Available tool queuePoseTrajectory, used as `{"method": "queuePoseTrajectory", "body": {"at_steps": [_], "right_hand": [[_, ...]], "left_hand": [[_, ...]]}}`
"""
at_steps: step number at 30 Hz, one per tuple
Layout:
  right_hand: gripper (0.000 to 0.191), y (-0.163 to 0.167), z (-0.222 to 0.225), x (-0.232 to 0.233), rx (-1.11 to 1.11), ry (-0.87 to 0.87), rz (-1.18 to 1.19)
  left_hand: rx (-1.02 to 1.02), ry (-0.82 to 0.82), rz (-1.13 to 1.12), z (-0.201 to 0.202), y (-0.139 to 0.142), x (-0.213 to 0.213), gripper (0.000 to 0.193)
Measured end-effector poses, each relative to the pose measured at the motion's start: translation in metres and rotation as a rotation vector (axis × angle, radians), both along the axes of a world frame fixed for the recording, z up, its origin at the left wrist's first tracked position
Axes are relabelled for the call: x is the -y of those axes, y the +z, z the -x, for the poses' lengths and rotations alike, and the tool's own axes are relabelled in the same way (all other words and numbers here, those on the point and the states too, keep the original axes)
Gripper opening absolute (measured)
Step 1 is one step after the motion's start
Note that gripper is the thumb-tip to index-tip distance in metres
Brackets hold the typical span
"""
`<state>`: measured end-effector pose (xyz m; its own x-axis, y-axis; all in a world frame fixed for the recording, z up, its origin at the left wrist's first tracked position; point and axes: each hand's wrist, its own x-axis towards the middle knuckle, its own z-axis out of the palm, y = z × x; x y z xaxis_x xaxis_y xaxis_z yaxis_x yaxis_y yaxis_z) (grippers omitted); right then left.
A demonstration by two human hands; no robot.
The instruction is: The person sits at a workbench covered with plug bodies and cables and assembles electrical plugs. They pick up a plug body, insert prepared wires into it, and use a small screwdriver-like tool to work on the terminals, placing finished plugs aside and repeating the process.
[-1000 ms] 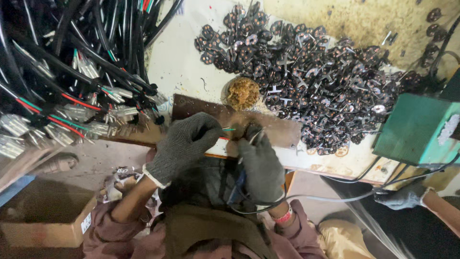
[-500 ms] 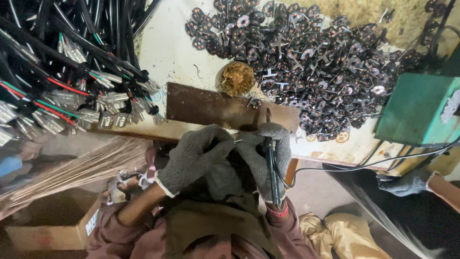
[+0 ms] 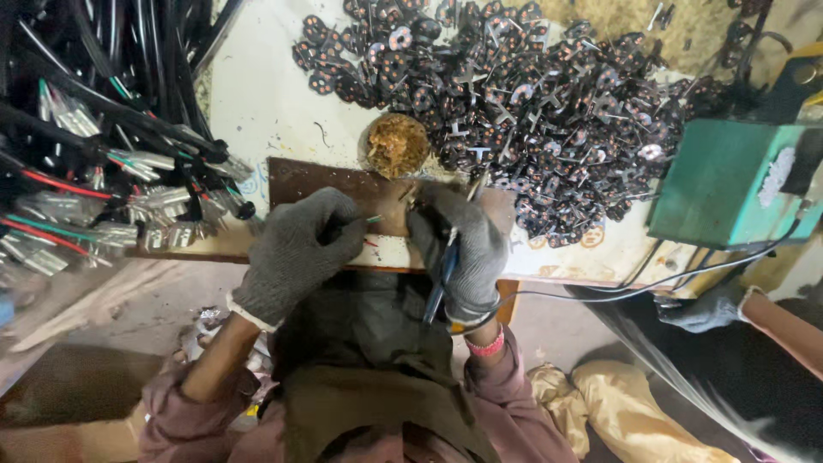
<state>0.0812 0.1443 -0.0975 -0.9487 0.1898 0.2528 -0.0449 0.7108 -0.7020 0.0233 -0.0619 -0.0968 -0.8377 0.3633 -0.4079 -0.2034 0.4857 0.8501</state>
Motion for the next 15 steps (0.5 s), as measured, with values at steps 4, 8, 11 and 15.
{"method": "queuePoseTrajectory", "body": {"at_steps": [4, 8, 11, 15], "right_hand": [[0.04, -0.008, -0.015, 0.01, 0.003, 0.058, -0.015], [0.017, -0.018, -0.041, -0.002, 0.059, -0.028, 0.328], [0.018, -0.026, -0.063, -0.024, 0.177, 0.047, 0.139], [0.024, -0.042, -0.091, -0.041, 0.258, 0.135, -0.066]], "left_hand": [[-0.192, -0.135, -0.003, 0.006, -0.003, -0.005, 0.014], [-0.307, -0.194, -0.035, 0.004, -0.004, -0.012, 0.014], [-0.383, -0.195, 0.007, 0.003, -0.004, -0.017, 0.013], [-0.328, -0.206, 0.028, 0.001, -0.006, -0.02, 0.011]]}}
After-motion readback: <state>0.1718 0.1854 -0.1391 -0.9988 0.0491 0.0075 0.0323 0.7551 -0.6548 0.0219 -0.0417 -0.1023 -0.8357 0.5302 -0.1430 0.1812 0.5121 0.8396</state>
